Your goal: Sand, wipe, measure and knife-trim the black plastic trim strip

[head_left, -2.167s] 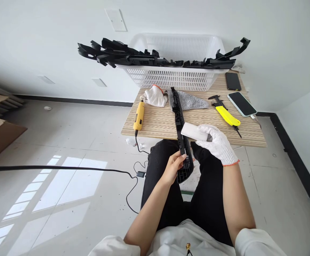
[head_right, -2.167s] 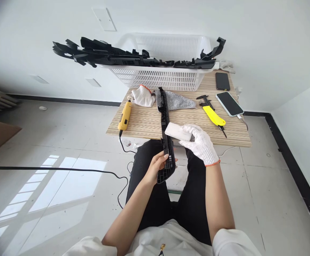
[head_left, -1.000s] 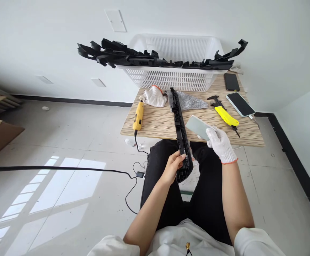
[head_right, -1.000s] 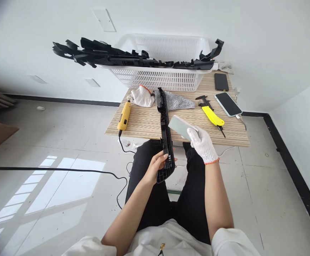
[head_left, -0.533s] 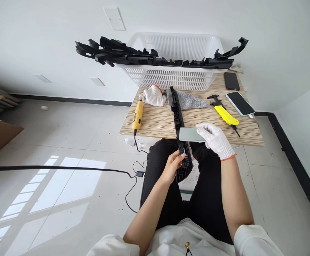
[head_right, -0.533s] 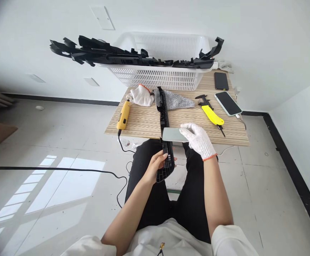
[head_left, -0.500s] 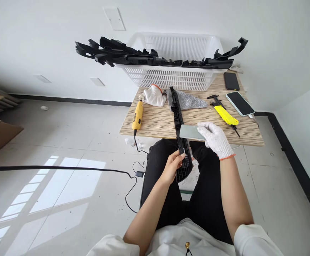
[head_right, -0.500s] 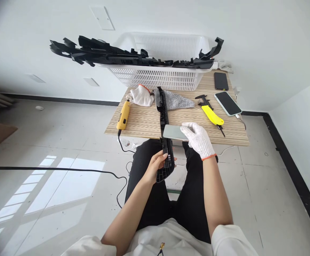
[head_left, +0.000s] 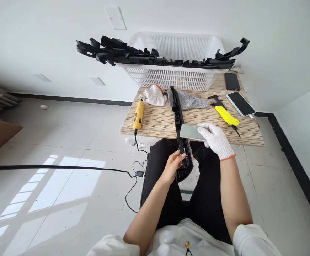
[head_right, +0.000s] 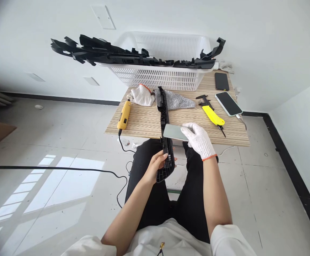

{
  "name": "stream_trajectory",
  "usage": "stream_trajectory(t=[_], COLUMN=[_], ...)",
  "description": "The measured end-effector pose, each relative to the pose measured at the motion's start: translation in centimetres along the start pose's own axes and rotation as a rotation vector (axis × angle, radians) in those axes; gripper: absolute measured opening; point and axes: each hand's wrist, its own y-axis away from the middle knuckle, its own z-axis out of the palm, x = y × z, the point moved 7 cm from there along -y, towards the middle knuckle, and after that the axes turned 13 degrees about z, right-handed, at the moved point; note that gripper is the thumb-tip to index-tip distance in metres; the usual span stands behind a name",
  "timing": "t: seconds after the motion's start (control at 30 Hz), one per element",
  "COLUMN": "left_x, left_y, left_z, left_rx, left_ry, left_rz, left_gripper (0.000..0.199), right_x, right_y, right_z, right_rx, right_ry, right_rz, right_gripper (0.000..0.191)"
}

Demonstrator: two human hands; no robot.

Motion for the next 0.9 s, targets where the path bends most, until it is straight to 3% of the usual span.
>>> stream_trajectory(t=[0.27, 0.37, 0.57, 0.7, 0.8, 0.9], left_x=[-0.11, -0.11, -0.19, -0.17, -0.17, -0.19], left_y=[-0.05, -0.1, -0.04, -0.01, 0.0, -0.01], left_z=[-0.03, -0.08, -0.1, -0.06, -0.06, -0.08], left_rx=[-0.001, -0.002, -0.005, 0.0, -0.001, -0.003], left_ry=[-0.002, -0.009, -0.002, 0.006, 0.007, 0.008], left_rz=[-0.003, 0.008, 0.005, 0.006, 0.009, 0.009], left_gripper=[0.059, 0.058, 0.06, 0.06, 0.059, 0.059], right_x=[-0.04, 0.09, 0.11, 0.21, 0.18, 0.21], right_y=[-0.11, -0.09, -0.03, -0.1, -0.04, -0.11], right_z=[0.22, -0.29, -0.32, 0.04, -0.48, 0.05], right_rx=[-0.017, 0.051, 0.056, -0.011, 0.05, -0.008], right_ry=[-0.013, -0.062, -0.051, -0.026, -0.052, -0.032], right_rz=[0.013, 0.034, 0.038, 0.051, 0.045, 0.044], right_gripper=[0.036, 0.038, 0.036, 0.035, 0.035, 0.033])
